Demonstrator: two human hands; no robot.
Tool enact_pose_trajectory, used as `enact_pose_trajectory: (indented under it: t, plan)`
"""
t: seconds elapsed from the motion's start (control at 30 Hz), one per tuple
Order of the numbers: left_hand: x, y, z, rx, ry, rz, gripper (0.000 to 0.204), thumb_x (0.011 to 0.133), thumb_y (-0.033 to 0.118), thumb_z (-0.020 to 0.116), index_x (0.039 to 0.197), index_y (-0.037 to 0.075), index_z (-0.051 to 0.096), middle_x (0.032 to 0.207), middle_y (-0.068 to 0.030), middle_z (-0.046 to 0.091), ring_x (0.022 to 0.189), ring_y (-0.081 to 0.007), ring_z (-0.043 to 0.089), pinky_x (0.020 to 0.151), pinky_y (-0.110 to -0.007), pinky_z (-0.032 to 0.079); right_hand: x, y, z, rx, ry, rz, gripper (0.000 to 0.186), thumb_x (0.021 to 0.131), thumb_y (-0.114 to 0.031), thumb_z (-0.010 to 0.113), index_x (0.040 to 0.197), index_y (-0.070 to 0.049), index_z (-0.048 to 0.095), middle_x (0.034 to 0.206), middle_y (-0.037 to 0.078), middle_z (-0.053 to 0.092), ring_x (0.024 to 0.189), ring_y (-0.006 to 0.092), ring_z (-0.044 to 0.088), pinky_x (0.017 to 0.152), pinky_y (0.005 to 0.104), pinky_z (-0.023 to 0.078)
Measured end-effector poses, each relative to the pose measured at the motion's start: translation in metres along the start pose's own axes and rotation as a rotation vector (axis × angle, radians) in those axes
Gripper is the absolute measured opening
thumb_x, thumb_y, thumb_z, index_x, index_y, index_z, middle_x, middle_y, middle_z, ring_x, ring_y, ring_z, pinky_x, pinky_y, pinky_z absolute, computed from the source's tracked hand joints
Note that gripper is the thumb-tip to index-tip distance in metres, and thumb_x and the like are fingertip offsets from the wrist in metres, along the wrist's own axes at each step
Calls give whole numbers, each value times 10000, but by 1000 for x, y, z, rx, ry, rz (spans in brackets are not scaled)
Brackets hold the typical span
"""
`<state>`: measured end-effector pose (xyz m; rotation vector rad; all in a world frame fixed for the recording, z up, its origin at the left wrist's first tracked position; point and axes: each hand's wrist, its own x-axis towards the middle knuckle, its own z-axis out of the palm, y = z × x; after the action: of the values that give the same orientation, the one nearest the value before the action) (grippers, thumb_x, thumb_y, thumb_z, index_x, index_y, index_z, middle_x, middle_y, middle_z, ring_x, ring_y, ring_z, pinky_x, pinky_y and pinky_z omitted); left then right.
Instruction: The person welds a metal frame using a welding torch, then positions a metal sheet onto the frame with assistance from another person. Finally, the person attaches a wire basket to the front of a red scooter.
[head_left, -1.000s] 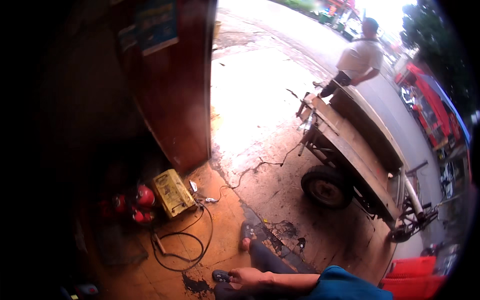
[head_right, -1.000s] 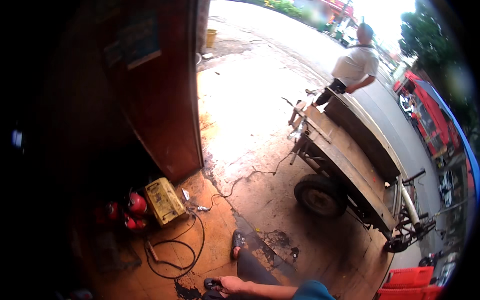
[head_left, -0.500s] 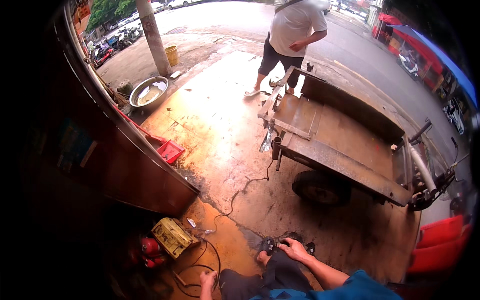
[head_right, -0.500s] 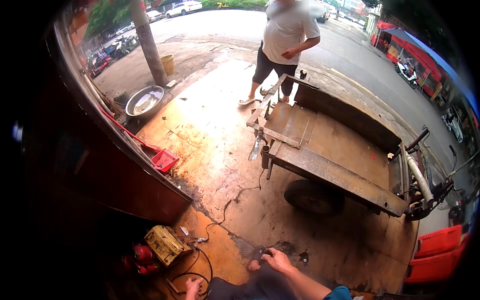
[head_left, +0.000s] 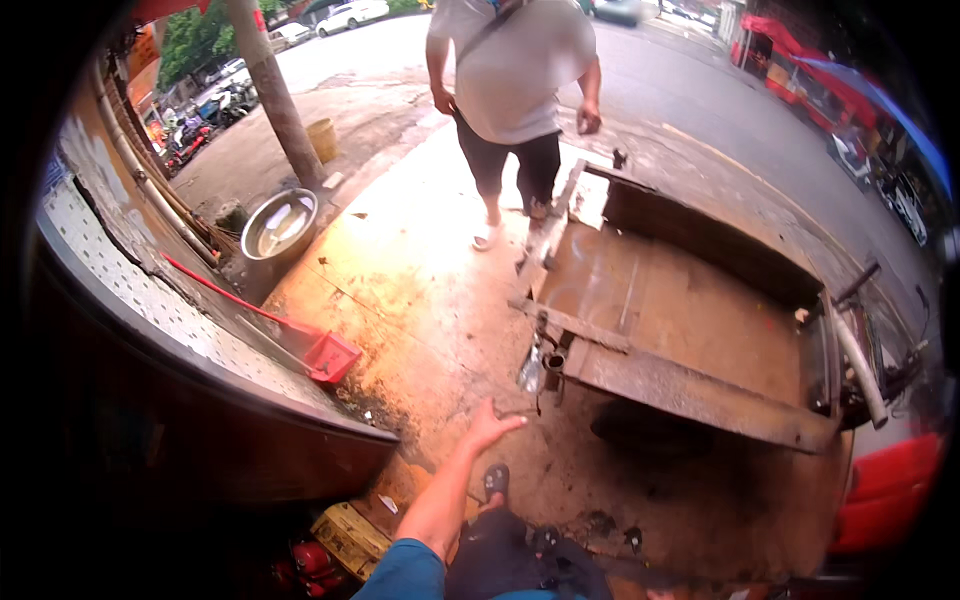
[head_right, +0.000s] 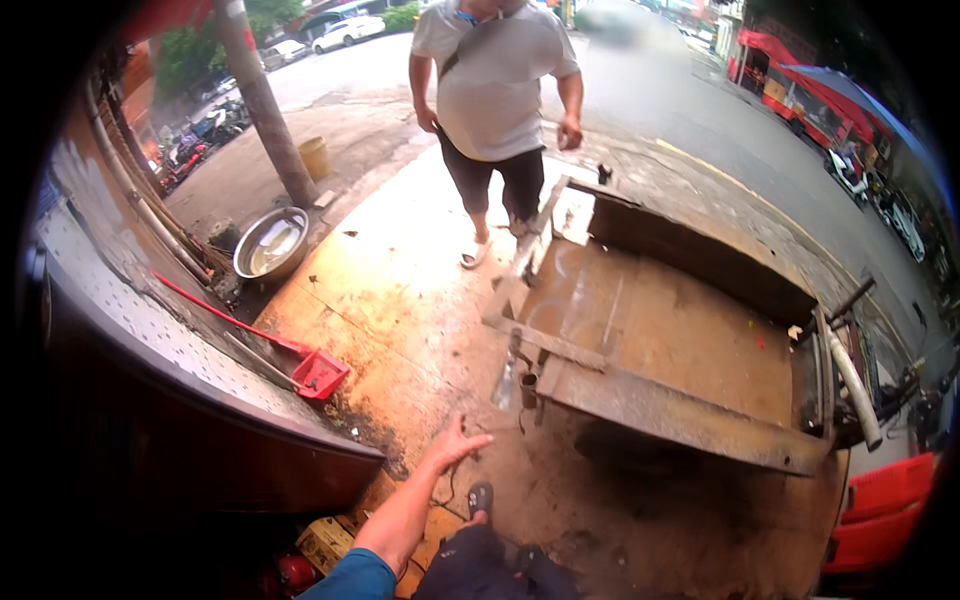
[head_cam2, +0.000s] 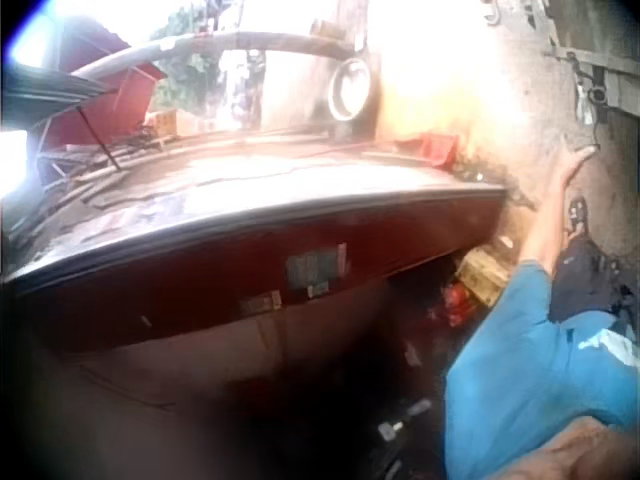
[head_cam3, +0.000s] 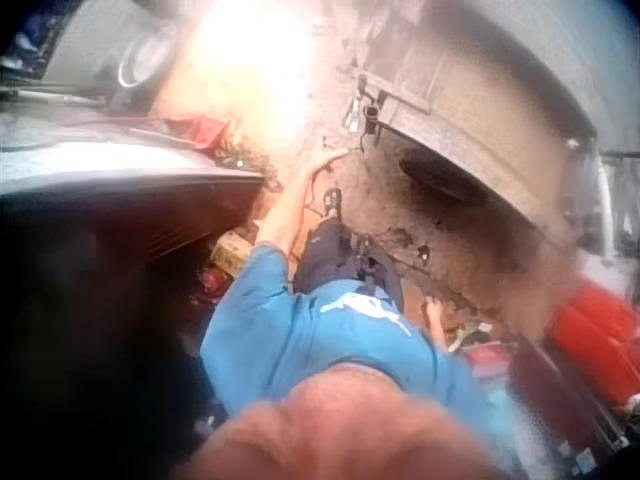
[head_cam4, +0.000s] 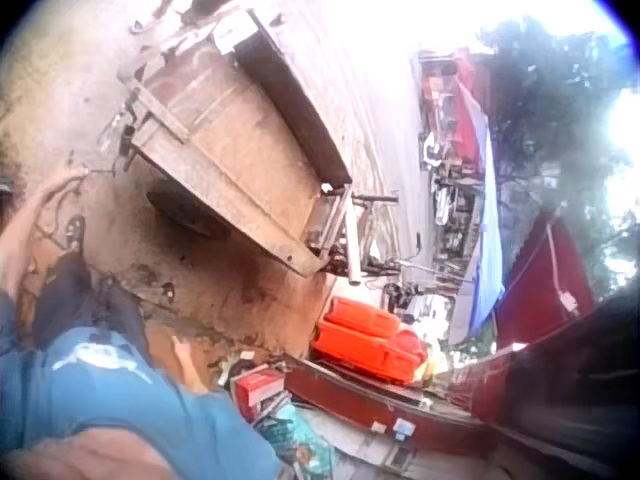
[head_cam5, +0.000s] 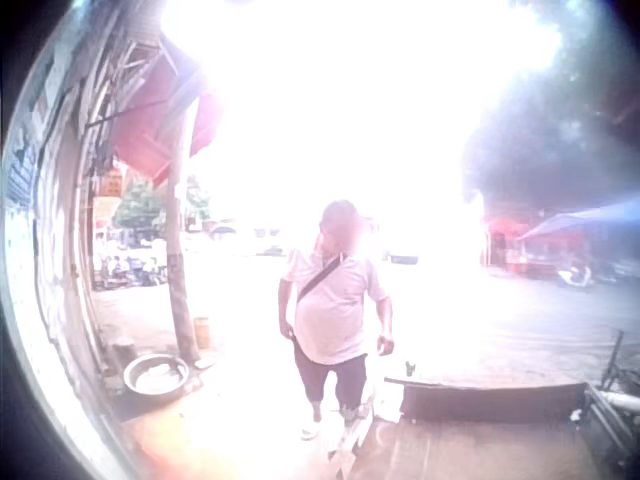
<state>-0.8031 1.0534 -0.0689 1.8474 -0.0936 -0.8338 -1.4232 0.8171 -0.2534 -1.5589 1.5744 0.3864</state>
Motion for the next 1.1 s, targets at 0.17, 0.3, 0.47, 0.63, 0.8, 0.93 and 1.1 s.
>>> enact_pose_trajectory:
  t: [0.17,0.3,0.47,0.63,0.8,0.93,1.1]
  plan:
    - [152,-70,50,175,-114,-4,1410,508,697,783,1447,-97,93,1458,-355,218,1372,-448,242,1128,-470,235,-97,-182,-44,56,-54,-3,198,871,-171,634,954,9,632,803,76,653,721,161,611,651,284,497]
    - [191,-94,47,202,-196,-2,1398,506,668,799,1466,-52,84,1437,-373,234,1365,-450,253,1121,-461,248,-80,-244,-44,35,-95,-49,206,875,-178,630,973,4,633,804,76,652,720,164,607,648,291,496]
    - [207,-95,66,141,-111,-58,1239,502,609,821,1397,-36,259,1355,-337,369,1305,-461,333,1099,-473,269,-58,-292,-48,13,-114,-62,218,881,-186,625,997,-2,635,806,76,651,719,169,602,644,299,494]
    - [219,-100,70,192,-39,-7,1051,518,488,820,1296,-51,363,1262,-318,456,1218,-439,442,1035,-454,375,-43,-281,-61,12,-151,-54,230,886,-194,620,1020,-8,636,807,76,650,717,173,596,640,307,493]
    - [188,-62,61,276,172,9,780,542,340,773,1134,-80,486,1072,-267,592,1009,-397,583,891,-440,472,-27,-201,-94,79,-115,-42,243,892,-202,614,1044,-14,638,808,76,649,715,178,591,636,314,491]
    - [134,-18,48,-131,116,-75,530,566,163,743,1015,-42,549,811,-105,612,713,-230,583,662,-328,488,7,-170,-100,77,-77,-124,264,898,-210,605,1069,-12,636,844,88,653,754,196,591,669,326,492]
    - [43,-73,62,-296,333,-157,599,564,113,722,1101,-14,486,893,-78,556,740,-171,555,647,-298,470,129,-137,-119,-2,153,-205,243,841,-198,673,967,8,648,807,50,663,739,126,599,697,288,490]
